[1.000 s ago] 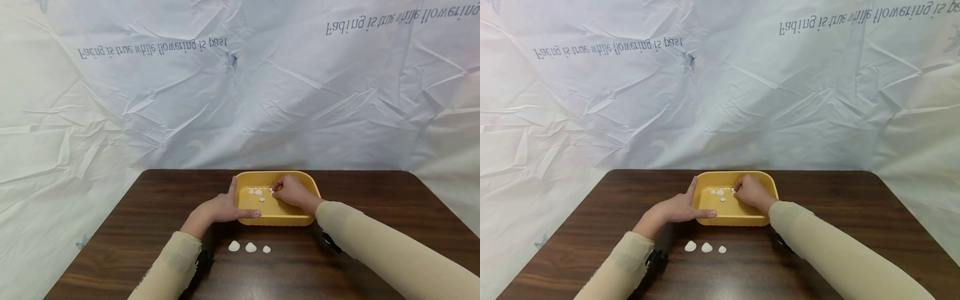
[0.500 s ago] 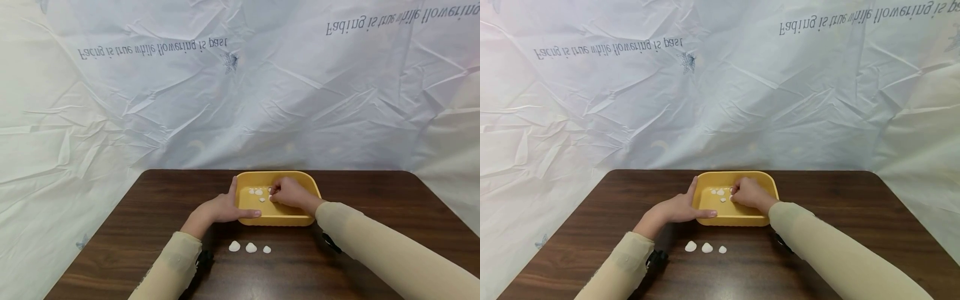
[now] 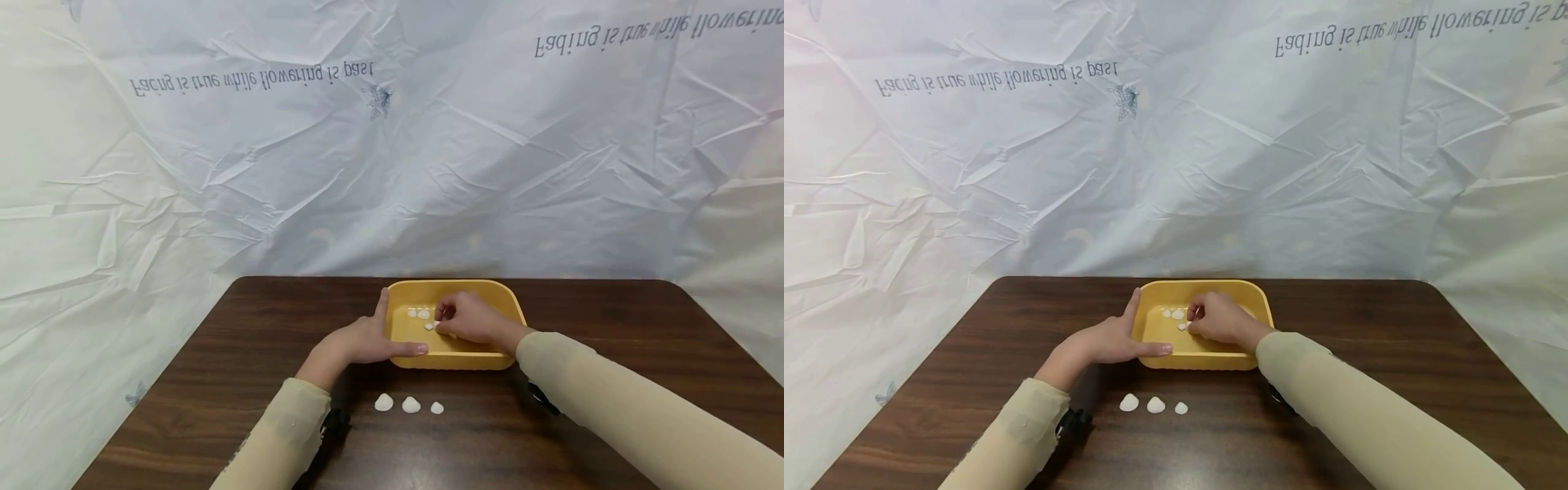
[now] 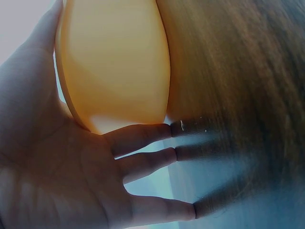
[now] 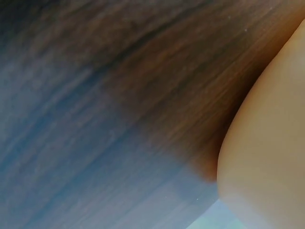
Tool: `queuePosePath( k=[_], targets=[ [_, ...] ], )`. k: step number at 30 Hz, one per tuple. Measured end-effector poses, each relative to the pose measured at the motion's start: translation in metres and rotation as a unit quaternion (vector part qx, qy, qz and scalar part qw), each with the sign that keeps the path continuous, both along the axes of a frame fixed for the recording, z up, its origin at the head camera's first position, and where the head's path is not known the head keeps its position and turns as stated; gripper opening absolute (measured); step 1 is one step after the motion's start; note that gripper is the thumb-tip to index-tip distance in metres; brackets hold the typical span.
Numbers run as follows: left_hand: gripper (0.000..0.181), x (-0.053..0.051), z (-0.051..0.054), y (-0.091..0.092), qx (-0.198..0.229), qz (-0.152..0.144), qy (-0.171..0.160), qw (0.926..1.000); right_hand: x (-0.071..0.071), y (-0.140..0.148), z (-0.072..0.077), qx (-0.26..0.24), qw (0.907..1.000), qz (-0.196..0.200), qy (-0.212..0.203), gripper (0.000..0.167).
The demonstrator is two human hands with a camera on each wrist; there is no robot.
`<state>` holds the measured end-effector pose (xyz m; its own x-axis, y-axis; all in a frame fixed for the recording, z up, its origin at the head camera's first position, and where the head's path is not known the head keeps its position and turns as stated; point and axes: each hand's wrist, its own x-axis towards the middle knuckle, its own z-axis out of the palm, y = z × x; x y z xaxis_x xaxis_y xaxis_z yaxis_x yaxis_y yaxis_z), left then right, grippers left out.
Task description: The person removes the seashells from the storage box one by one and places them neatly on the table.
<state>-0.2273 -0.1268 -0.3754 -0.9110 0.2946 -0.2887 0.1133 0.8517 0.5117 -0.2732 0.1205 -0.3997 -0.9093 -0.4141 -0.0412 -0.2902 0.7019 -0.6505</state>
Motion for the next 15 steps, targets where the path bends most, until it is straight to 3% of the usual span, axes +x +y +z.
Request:
queuePosePath(
  k=[15],
  targets=[
    [0.145, 0.0005, -0.0001, -0.0007, 0.006, 0.001, -0.001, 1.0000, 0.0042, -0.0002, 0.0043, 0.058, 0.9955, 0.047, 0.058, 0.011]
  ],
)
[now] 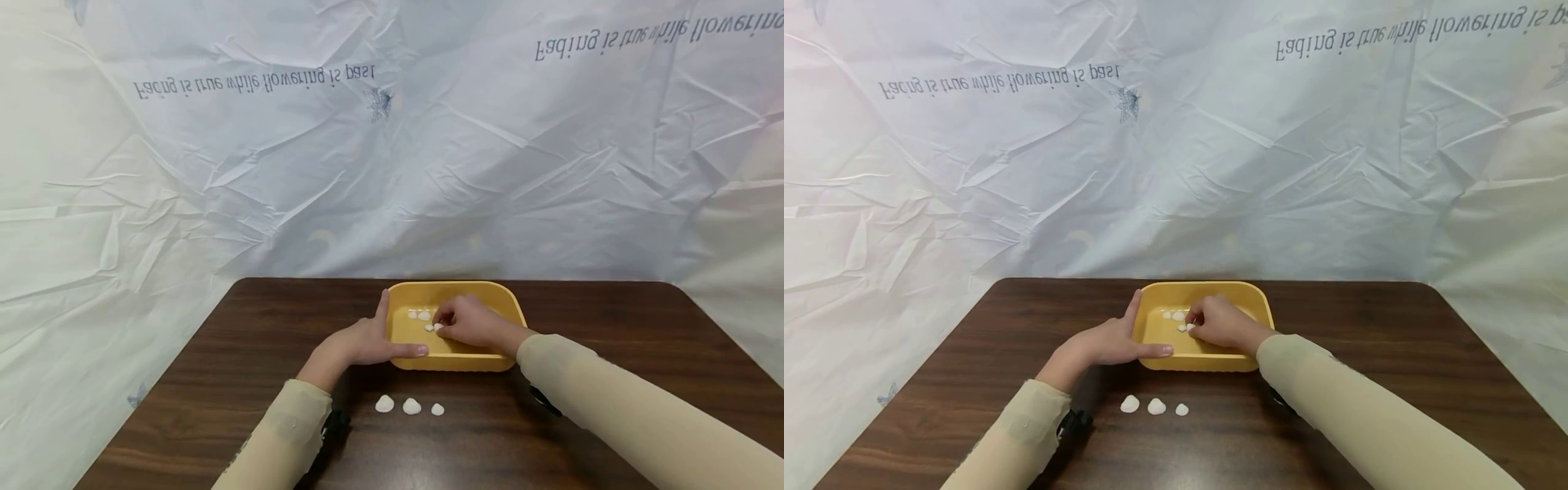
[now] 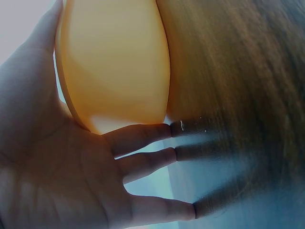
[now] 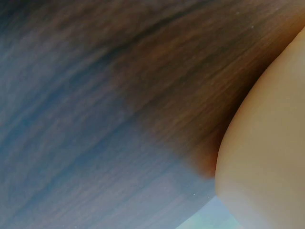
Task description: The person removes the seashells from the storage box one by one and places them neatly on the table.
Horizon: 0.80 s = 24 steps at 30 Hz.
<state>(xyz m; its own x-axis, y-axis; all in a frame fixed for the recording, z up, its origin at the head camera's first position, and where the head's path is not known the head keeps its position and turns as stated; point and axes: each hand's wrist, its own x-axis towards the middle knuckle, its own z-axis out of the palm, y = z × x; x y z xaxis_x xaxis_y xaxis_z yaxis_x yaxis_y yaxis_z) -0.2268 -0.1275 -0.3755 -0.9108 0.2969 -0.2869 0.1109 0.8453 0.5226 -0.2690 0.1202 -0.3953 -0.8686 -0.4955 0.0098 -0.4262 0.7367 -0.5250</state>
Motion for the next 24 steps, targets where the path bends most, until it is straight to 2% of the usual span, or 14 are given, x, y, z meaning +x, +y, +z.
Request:
queuePosePath(
  k=[4, 6, 12, 15, 18, 24],
  targets=[
    [0.146, -0.001, 0.000, 0.000, 0.003, 0.001, -0.002, 1.0000, 0.000, 0.000, 0.001, 0.009, 0.9997, 0.009, 0.019, 0.011],
    [0.146, -0.002, 0.000, -0.001, 0.002, 0.000, 0.000, 1.0000, 0.000, 0.000, 0.004, -0.002, 0.9998, 0.008, 0.016, 0.011],
    [0.147, -0.003, 0.000, 0.000, 0.003, -0.006, 0.009, 0.9999, 0.009, 0.006, 0.024, -0.037, 0.9984, -0.004, 0.043, 0.013],
    [0.147, -0.003, 0.002, 0.000, 0.004, -0.002, 0.004, 1.0000, 0.019, 0.011, 0.036, -0.051, 0.9969, -0.005, 0.060, 0.015],
    [0.147, -0.003, 0.003, 0.000, 0.004, 0.000, 0.001, 1.0000, 0.033, 0.016, 0.045, -0.072, 0.9958, -0.009, 0.057, 0.017],
    [0.145, -0.003, 0.002, 0.000, 0.007, 0.003, -0.008, 0.9999, 0.062, 0.026, 0.047, -0.113, 0.9928, -0.012, 0.037, 0.017]
  ],
)
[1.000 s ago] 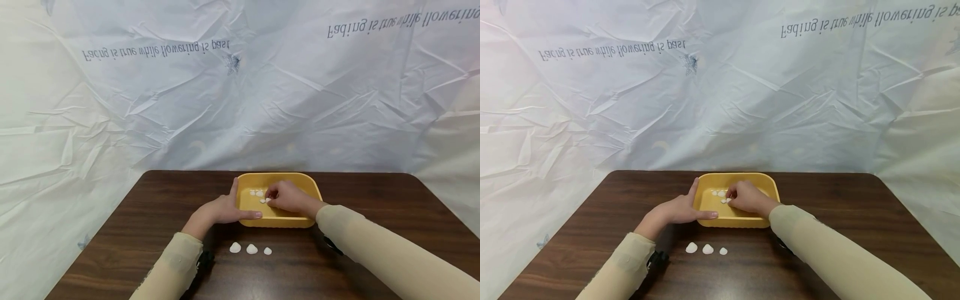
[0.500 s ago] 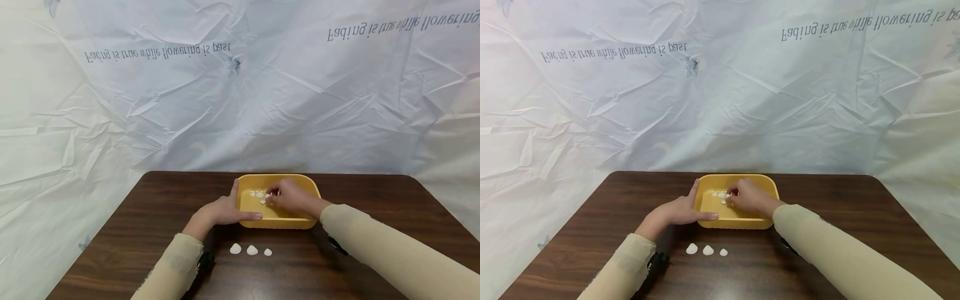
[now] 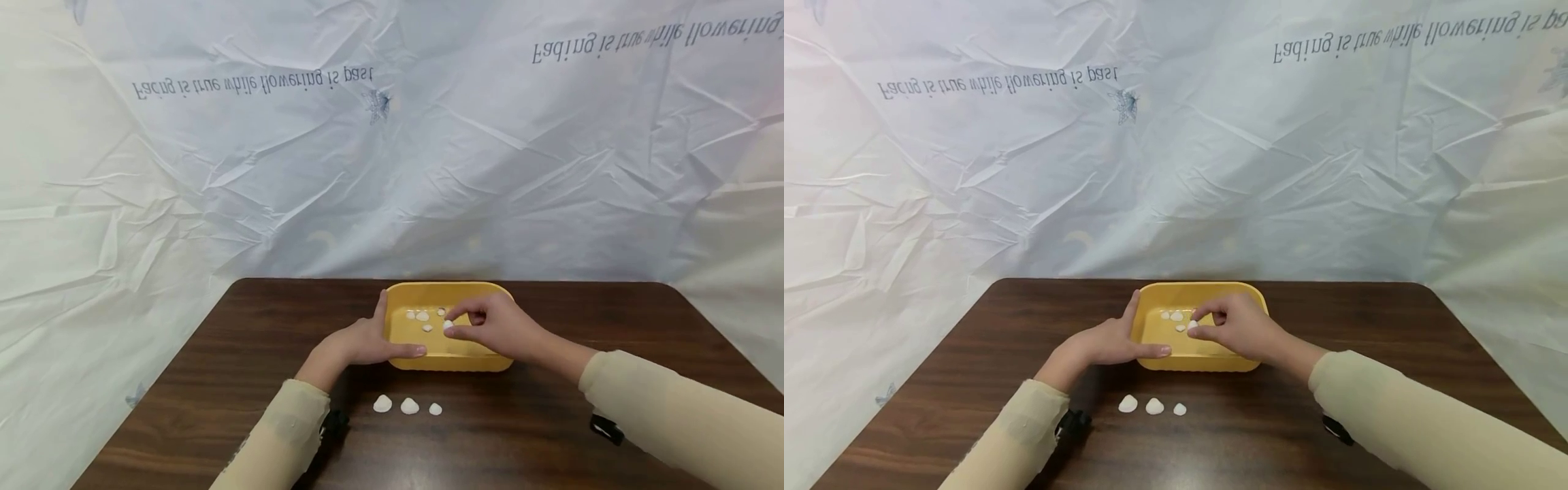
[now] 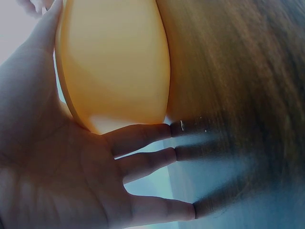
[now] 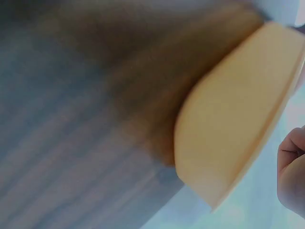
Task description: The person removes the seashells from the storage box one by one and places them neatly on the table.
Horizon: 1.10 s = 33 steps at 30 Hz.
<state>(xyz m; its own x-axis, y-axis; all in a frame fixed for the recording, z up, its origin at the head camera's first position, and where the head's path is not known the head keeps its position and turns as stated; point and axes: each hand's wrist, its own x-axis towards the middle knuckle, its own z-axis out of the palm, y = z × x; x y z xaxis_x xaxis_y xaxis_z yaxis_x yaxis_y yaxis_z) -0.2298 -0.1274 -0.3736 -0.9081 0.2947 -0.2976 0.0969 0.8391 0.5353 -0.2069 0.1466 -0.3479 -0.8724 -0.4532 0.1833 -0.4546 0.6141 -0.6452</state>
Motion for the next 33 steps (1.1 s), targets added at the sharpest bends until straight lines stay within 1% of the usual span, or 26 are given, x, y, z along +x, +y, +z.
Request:
queuePosePath(
  k=[5, 7, 12, 14, 16, 21, 24, 27, 33],
  targets=[
    [0.145, 0.000, -0.001, 0.000, 0.005, 0.001, 0.000, 1.0000, 0.026, 0.003, -0.007, -0.015, 0.9994, 0.016, -0.028, 0.015],
    [0.145, 0.000, -0.001, 0.000, 0.004, 0.001, 0.002, 1.0000, 0.034, 0.003, -0.010, -0.024, 0.9989, 0.026, -0.031, 0.014],
    [0.145, -0.001, -0.004, 0.000, 0.012, -0.001, 0.000, 0.9999, 0.048, 0.004, -0.019, -0.049, 0.9970, 0.049, -0.035, 0.013],
    [0.145, 0.000, -0.004, 0.000, 0.016, -0.001, 0.000, 0.9999, 0.052, 0.004, -0.026, -0.054, 0.9959, 0.058, -0.043, 0.012],
    [0.145, 0.000, -0.003, 0.000, 0.015, 0.000, 0.000, 0.9999, 0.057, 0.005, -0.034, -0.056, 0.9947, 0.062, -0.061, 0.012],
    [0.145, 0.001, -0.003, 0.001, 0.006, 0.003, 0.001, 1.0000, 0.064, 0.009, -0.056, -0.050, 0.9928, 0.047, -0.098, 0.014],
    [0.145, 0.001, -0.003, 0.001, 0.004, 0.002, 0.000, 1.0000, 0.065, 0.010, -0.066, -0.042, 0.9933, 0.037, -0.101, 0.016],
    [0.145, 0.000, -0.003, 0.001, 0.005, 0.001, 0.000, 1.0000, 0.065, 0.009, -0.071, -0.033, 0.9949, 0.028, -0.091, 0.017],
    [0.145, 0.000, -0.002, 0.001, 0.007, -0.002, -0.001, 1.0000, 0.066, 0.007, -0.072, 0.003, 0.9971, 0.012, -0.075, 0.020]
  ],
)
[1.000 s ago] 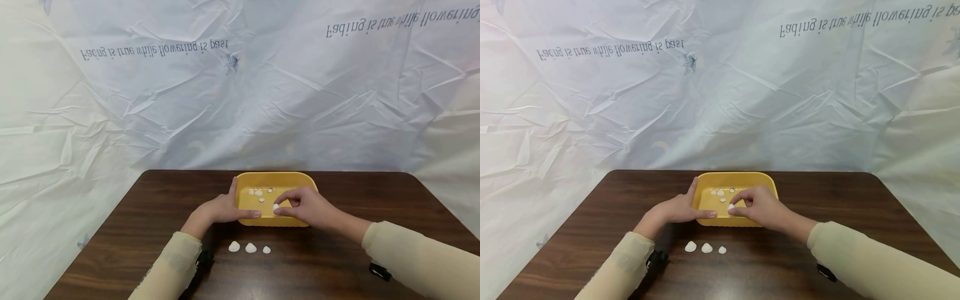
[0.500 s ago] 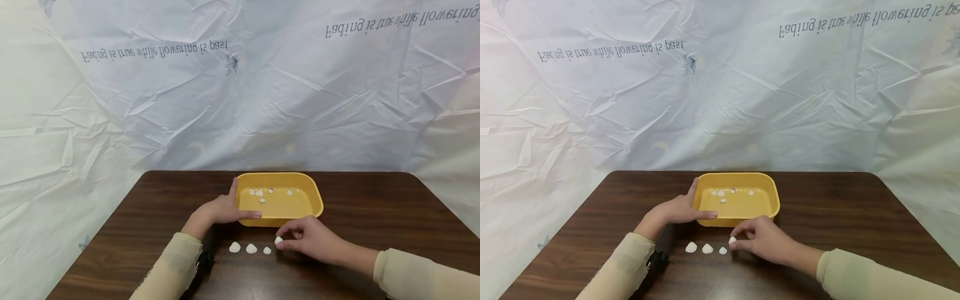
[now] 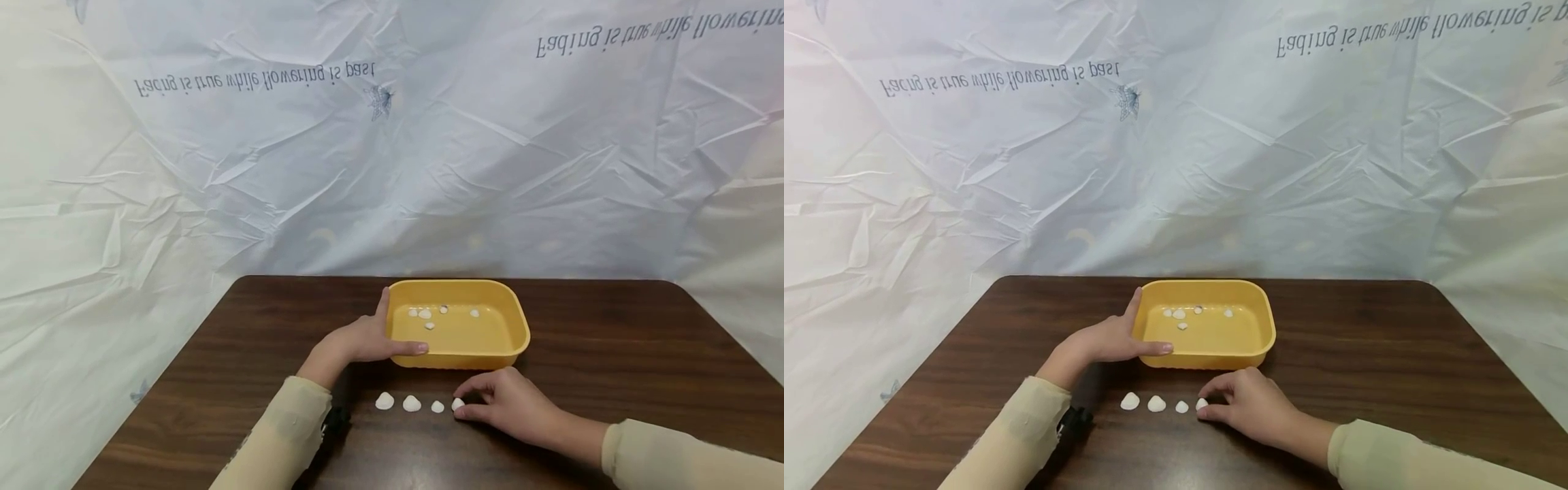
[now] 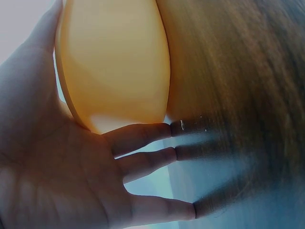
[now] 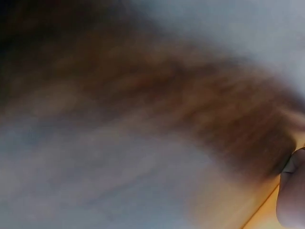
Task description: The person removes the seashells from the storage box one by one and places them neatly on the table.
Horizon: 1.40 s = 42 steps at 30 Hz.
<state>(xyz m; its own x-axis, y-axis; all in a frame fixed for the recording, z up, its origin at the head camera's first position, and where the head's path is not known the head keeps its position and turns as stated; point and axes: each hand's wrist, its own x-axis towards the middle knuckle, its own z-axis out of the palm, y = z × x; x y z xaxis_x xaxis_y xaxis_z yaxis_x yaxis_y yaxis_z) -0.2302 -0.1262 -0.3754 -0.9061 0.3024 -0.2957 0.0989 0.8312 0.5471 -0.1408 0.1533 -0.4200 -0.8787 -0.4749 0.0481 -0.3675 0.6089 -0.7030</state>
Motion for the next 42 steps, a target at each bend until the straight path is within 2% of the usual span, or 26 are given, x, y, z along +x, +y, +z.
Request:
queuePosePath(
  k=[6, 17, 27, 40, 42],
  targets=[
    [0.143, -0.0008, 0.0021, 0.0026, 0.005, -0.007, 0.004, 1.0000, 0.0029, 0.0013, 0.0004, 0.025, 0.9994, -0.004, 0.024, 0.020],
    [0.144, -0.0008, 0.0012, 0.0014, -0.001, -0.001, 0.000, 1.0000, 0.0039, 0.0007, 0.0003, 0.029, 0.9992, 0.001, 0.028, 0.025],
    [0.145, -0.0015, 0.0021, 0.0020, 0.002, 0.003, -0.002, 1.0000, 0.0040, 0.0005, 0.0002, 0.028, 0.9987, 0.006, 0.043, 0.017],
    [0.145, 0.0017, 0.0010, 0.0009, 0.003, 0.005, 0.001, 1.0000, 0.0038, -0.0008, -0.0020, 0.029, 0.9988, 0.000, 0.038, 0.018],
    [0.144, 0.0017, 0.0010, 0.0007, 0.005, 0.004, 0.002, 1.0000, 0.0028, -0.0012, -0.0019, 0.014, 0.9993, 0.007, 0.034, 0.019]
  ],
)
